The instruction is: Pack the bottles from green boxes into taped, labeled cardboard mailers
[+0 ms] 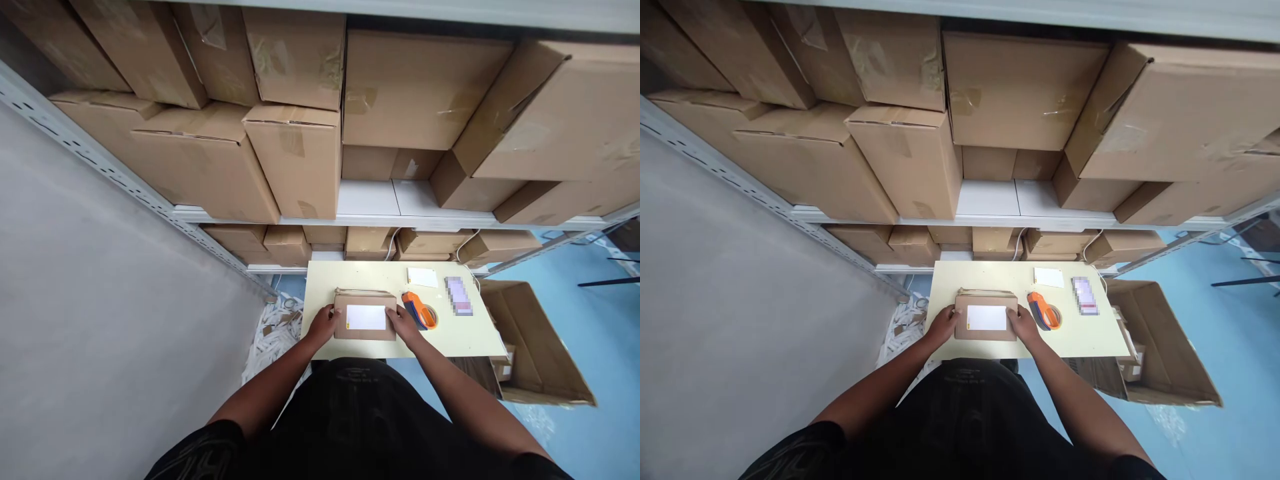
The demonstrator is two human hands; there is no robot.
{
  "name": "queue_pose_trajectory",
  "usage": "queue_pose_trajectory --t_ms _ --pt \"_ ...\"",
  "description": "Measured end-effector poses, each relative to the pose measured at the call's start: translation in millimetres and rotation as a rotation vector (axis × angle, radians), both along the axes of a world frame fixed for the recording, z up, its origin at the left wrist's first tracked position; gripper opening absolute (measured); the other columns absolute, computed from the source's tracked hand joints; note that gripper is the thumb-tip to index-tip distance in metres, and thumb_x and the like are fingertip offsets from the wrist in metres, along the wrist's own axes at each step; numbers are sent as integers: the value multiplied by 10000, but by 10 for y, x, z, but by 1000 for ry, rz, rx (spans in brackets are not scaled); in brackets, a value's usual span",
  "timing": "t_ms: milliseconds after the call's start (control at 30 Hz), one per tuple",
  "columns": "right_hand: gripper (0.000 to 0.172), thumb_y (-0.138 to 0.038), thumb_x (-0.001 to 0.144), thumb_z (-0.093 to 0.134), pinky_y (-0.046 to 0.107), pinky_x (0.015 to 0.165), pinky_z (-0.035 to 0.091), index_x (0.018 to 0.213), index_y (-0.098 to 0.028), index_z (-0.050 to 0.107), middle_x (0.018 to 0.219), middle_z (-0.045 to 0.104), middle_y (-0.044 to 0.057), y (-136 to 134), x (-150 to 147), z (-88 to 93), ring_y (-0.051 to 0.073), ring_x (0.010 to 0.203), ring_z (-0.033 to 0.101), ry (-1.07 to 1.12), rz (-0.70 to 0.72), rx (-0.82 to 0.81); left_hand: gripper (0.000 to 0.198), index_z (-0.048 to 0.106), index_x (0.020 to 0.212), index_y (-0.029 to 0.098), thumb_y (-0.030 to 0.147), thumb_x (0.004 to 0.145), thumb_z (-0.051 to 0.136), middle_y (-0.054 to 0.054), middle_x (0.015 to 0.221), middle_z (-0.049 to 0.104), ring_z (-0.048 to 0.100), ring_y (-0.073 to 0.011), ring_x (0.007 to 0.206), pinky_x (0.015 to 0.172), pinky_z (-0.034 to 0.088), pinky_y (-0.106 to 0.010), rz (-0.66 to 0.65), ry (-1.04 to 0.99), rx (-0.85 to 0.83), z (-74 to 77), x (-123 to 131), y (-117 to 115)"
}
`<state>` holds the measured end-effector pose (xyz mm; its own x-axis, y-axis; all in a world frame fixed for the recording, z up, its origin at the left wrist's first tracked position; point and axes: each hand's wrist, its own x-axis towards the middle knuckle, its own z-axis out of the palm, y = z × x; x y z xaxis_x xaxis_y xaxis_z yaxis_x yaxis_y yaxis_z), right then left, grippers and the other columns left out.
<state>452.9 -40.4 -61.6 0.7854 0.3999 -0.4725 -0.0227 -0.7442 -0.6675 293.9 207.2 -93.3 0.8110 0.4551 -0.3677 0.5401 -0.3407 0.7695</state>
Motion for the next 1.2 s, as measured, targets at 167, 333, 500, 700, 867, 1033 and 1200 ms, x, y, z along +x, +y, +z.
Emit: queue_pose_trajectory --t_ms 167,333,500,700,867,1033,1200 --pt "549 -591 948 454 320 902 510 1281 -211 668 1205 745 75 34 121 -11 241 1065 690 73 -2 -16 461 702 1120 138 515 991 472 -151 1042 757 712 -273 945 799 514 -344 66 167 4 -20 217 68" --pt "505 -512 954 493 352 1001 450 1285 -168 656 1285 675 134 -578 312 -187 281 1217 589 -282 42 -253 449 634 1245 173 511 999 471 -95 1045 769 732 -201 827 721 549 -297 128 197 -110 -90 184 4" --pt "386 -411 952 535 453 1012 382 1207 -160 681 1269 659 193 -1009 516 -501 341 1237 538 -375 246 -524 395 630 1260 180 411 942 586 -92 1157 744 718 -213 981 805 583 -308 247 53 -322 -13 99 -332" --pt "325 -409 926 515 404 870 431 960 -159 720 958 708 161 -1392 642 -506 327 1031 604 -375 116 -203 336 675 1208 184 310 904 604 -111 1267 661 668 -243 1073 987 534 -395 155 -73 144 404 301 -891" --pt "250 -451 809 589 297 662 422 754 -215 650 695 604 3 -1813 559 -243 209 728 556 -45 -163 311 286 711 1152 228 359 935 579 -93 1193 687 626 -255 1147 1029 495 -376 -111 -230 282 907 891 -1385" --pt "217 -403 725 644 261 580 363 645 -208 591 580 496 -39 -1832 259 17 148 605 443 192 -217 565 334 721 906 179 488 897 594 -60 842 717 670 -205 807 747 535 -309 -139 68 -257 974 1505 -1735" --pt "486 -587 774 690 251 528 288 565 -223 445 532 386 -57 -1793 53 46 113 557 332 247 -309 628 291 668 795 160 433 756 759 0 656 627 569 -117 578 578 460 -237 -61 204 -574 802 1589 -1860"
